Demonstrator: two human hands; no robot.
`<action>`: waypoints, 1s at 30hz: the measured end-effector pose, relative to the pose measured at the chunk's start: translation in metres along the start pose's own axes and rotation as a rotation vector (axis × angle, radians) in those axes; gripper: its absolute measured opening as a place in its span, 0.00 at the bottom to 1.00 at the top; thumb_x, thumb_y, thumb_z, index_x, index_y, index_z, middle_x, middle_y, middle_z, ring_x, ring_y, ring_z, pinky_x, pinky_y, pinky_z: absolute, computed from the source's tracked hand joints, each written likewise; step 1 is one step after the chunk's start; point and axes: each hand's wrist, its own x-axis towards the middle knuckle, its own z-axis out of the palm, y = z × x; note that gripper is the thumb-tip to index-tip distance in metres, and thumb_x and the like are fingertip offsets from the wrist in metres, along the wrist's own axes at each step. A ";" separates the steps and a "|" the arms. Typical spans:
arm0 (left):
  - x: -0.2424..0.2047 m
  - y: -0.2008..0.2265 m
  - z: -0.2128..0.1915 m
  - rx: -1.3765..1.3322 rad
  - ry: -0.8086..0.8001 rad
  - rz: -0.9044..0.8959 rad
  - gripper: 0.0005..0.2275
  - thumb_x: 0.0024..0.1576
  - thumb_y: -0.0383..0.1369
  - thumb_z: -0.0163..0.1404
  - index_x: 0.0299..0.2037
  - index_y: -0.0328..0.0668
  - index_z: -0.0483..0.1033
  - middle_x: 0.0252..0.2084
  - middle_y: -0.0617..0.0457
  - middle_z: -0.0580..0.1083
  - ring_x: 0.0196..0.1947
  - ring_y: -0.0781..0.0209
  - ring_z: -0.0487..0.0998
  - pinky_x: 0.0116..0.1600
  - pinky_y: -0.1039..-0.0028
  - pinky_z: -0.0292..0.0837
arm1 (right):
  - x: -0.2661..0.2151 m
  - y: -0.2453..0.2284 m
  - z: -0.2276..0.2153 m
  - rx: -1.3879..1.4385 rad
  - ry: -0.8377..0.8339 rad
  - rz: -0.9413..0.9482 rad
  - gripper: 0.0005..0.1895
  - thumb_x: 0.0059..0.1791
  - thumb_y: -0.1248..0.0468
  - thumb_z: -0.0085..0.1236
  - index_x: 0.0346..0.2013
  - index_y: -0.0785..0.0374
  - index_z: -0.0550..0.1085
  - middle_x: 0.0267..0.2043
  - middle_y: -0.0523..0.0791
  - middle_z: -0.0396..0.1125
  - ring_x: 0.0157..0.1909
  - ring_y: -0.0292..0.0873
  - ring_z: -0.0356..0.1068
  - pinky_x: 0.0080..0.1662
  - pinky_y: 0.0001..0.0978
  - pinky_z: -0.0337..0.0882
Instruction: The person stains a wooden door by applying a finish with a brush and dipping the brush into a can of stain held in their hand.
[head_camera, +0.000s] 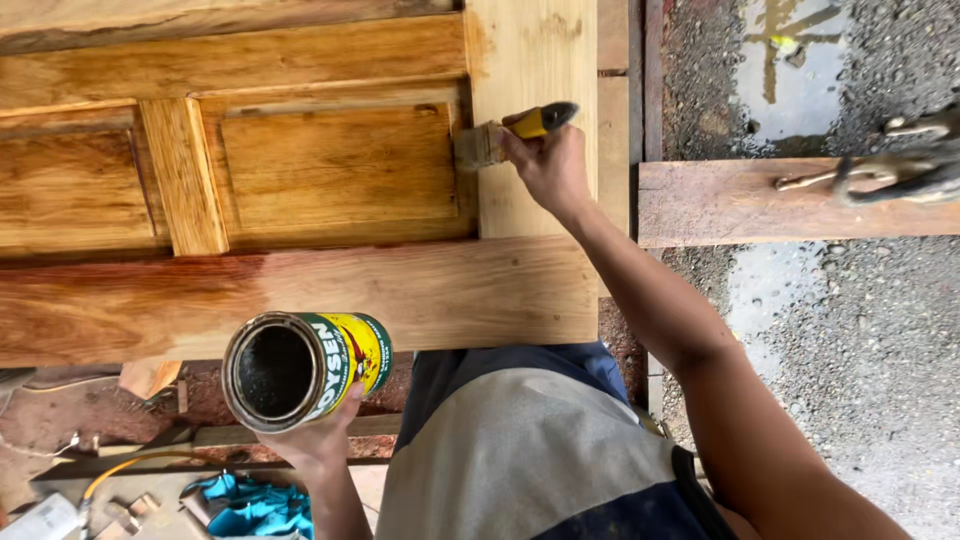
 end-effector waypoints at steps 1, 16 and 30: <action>0.004 0.007 -0.002 -0.045 -0.037 -0.006 0.50 0.42 0.49 0.62 0.72 0.28 0.50 0.64 0.24 0.67 0.63 0.27 0.72 0.69 0.50 0.74 | -0.001 -0.010 0.000 -0.035 0.062 -0.144 0.07 0.55 0.67 0.57 0.42 0.70 0.77 0.37 0.52 0.77 0.31 0.44 0.79 0.31 0.26 0.82; -0.031 -0.005 -0.006 0.127 0.034 -0.030 0.53 0.39 0.50 0.64 0.71 0.22 0.51 0.67 0.25 0.65 0.68 0.32 0.68 0.73 0.55 0.64 | -0.060 -0.002 0.005 0.129 -0.118 0.055 0.08 0.52 0.77 0.50 0.36 0.70 0.77 0.31 0.52 0.77 0.26 0.45 0.78 0.27 0.26 0.82; -0.016 0.015 0.005 0.003 -0.023 0.056 0.53 0.40 0.50 0.64 0.71 0.26 0.50 0.63 0.24 0.68 0.63 0.28 0.73 0.67 0.52 0.75 | 0.058 0.011 0.013 -0.012 0.123 -0.032 0.08 0.55 0.64 0.56 0.41 0.66 0.79 0.33 0.49 0.78 0.25 0.39 0.77 0.25 0.23 0.79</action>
